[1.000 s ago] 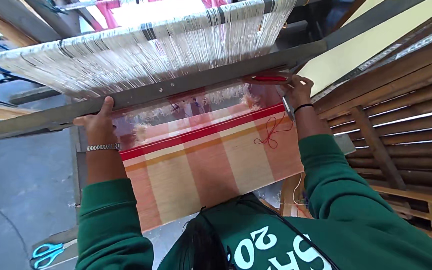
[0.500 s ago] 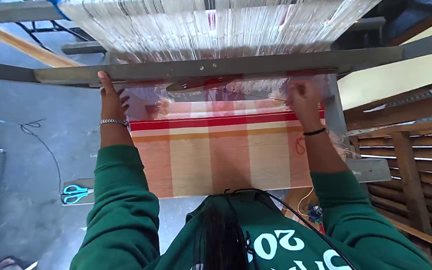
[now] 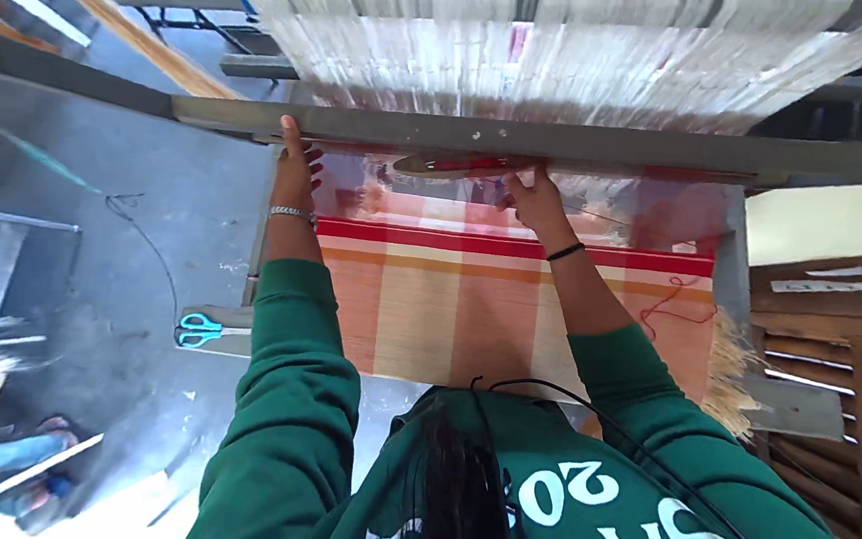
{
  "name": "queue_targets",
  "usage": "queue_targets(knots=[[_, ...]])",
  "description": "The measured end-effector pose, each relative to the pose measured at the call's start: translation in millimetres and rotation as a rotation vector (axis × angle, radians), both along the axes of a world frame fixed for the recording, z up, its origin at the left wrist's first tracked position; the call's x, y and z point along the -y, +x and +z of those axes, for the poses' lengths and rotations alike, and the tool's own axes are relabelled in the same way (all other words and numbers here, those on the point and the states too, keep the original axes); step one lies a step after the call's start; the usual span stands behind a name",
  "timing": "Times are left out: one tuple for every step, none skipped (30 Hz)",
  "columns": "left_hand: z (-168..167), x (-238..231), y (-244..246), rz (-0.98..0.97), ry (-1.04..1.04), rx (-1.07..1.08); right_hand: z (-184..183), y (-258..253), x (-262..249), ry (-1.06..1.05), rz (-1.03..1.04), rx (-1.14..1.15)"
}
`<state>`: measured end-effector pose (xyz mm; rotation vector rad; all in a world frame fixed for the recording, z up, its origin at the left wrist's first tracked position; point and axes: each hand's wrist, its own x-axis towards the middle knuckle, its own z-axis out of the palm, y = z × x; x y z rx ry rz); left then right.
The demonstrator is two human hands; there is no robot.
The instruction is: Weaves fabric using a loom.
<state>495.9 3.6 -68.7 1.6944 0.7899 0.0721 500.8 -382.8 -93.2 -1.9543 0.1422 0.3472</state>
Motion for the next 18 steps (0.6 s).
queue_targets(knots=[[0,-3,0,-0.016,0.01,-0.007,0,-1,1,0.065,-0.006,-0.022],[-1,-5,0,-0.037,0.02,-0.016,3,-2,4,0.198,-0.006,-0.077],[-1,-6,0,-0.061,0.031,-0.023,8,-3,8,0.41,0.008,-0.176],[-1,-6,0,-0.069,0.037,-0.027,12,0,16,0.629,0.05,-0.319],[-2,-6,-1,-0.069,0.038,-0.034,11,3,27,0.777,0.119,-0.442],[-3,-5,-1,-0.062,0.036,-0.035,10,6,36,0.841,0.162,-0.519],[-3,-6,2,-0.061,0.026,-0.03,11,9,39,0.843,0.176,-0.55],[-5,-7,3,-0.056,0.01,-0.025,13,7,39,0.805,0.148,-0.552],[-9,-8,4,-0.047,-0.006,-0.02,15,3,39,0.779,0.136,-0.534],[-14,-8,5,-0.038,-0.023,-0.021,15,-3,39,0.77,0.135,-0.499],[-18,-9,5,-0.03,-0.039,-0.026,16,-9,38,0.743,0.143,-0.458],[-22,-10,6,-0.016,-0.044,-0.02,17,-16,35,0.699,0.139,-0.409],[-25,-12,7,0.005,-0.039,0.001,16,-23,32,0.65,0.12,-0.353],[-26,-15,4,0.02,-0.039,0.032,14,-31,31,0.59,0.087,-0.295],[-28,-17,-3,0.031,-0.044,0.077,12,-41,32,0.524,0.058,-0.235],[-33,-22,-11,0.051,-0.053,0.15,9,-52,37,0.469,0.036,-0.169],[-41,-30,-21,0.09,-0.072,0.241,5,-64,45,0.439,0.012,-0.109],[-47,-34,-32,0.166,-0.084,0.351,1,-78,54,0.41,-0.007,-0.052]])
